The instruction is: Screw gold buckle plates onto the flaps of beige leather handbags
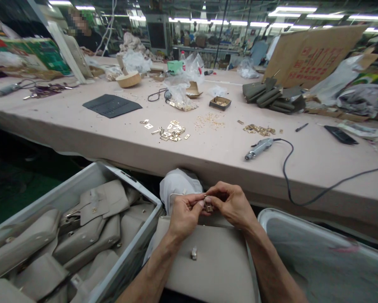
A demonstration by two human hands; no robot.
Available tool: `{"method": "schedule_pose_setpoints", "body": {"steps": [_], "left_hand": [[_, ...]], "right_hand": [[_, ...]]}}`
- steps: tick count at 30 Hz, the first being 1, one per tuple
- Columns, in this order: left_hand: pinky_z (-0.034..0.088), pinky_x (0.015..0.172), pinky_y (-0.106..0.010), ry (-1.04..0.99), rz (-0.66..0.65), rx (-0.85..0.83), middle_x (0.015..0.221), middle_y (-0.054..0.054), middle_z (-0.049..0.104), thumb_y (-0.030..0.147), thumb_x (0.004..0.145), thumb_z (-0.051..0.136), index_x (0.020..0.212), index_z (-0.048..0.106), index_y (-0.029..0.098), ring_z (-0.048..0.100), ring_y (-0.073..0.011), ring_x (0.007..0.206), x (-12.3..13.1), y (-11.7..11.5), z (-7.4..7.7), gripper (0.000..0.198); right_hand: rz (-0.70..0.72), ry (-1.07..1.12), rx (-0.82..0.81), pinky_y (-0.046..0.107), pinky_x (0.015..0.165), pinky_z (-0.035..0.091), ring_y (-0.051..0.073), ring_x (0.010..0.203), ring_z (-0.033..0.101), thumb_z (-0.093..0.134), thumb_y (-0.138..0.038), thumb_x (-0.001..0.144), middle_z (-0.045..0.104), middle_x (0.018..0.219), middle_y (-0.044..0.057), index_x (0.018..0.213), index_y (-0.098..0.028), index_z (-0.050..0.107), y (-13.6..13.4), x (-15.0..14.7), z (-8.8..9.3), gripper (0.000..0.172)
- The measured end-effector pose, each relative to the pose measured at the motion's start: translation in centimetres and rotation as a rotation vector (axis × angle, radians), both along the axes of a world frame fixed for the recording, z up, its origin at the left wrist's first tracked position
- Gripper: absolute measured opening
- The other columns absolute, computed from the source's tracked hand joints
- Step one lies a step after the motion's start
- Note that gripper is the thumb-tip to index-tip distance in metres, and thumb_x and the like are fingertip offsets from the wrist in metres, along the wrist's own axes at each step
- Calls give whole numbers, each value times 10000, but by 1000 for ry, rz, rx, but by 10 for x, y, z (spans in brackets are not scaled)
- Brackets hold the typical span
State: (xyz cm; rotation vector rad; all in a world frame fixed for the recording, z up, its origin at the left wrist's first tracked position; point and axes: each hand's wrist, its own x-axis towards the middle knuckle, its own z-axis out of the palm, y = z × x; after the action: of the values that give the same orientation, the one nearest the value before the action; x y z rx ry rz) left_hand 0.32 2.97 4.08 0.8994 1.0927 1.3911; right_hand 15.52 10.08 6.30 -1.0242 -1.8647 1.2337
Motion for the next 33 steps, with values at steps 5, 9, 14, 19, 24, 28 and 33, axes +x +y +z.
{"method": "schedule_pose_setpoints", "body": {"steps": [5,9,14,19,24,28,33], "left_hand": [[650,695,-316,-64,11,-20,851,-148,758,295,789,790,1259,637,-33,749,-231,716,3,-3,1,594],[648,637,-312,-85,66,-25,766,-104,748,248,791,771,1380,558,-20,739,-224,655,6,-2,0,681],[631,557,-280,-172,151,-86,908,-177,768,282,768,801,1131,720,-18,729,-214,612,9,3,-6,477],[640,637,-286,-180,173,-71,912,-151,771,304,816,772,1030,762,26,745,-229,756,11,2,-9,351],[634,630,-295,-153,61,-26,868,-144,767,340,878,721,1067,736,32,750,-234,716,11,-2,-5,362],[621,592,-300,-13,24,23,780,-129,750,413,935,660,1049,724,33,737,-227,651,9,-6,0,401],[459,443,-206,288,148,49,608,-37,659,443,964,620,1032,747,77,597,-127,468,9,-12,8,393]], "right_hand": [[-20,-28,15,257,559,466,161,625,618,785,-291,786,689,718,41,795,-181,743,3,0,1,118],[3,-29,81,262,595,449,154,651,599,774,-286,808,669,715,33,766,-188,741,4,0,-1,111],[142,-41,219,271,642,450,148,741,592,683,-276,908,641,844,46,849,-205,759,-2,7,5,120],[251,-74,366,268,670,466,142,778,565,711,-201,874,605,957,58,1060,-215,740,-10,16,11,189],[197,-86,456,272,686,442,143,795,568,564,-134,946,595,914,61,969,-196,718,-8,15,11,167],[194,-88,407,283,656,401,139,729,536,549,-204,982,573,818,53,791,-162,643,-5,11,14,216],[190,-121,340,285,639,337,120,677,478,530,-248,1010,521,734,17,742,-153,552,-5,7,15,285]]}}
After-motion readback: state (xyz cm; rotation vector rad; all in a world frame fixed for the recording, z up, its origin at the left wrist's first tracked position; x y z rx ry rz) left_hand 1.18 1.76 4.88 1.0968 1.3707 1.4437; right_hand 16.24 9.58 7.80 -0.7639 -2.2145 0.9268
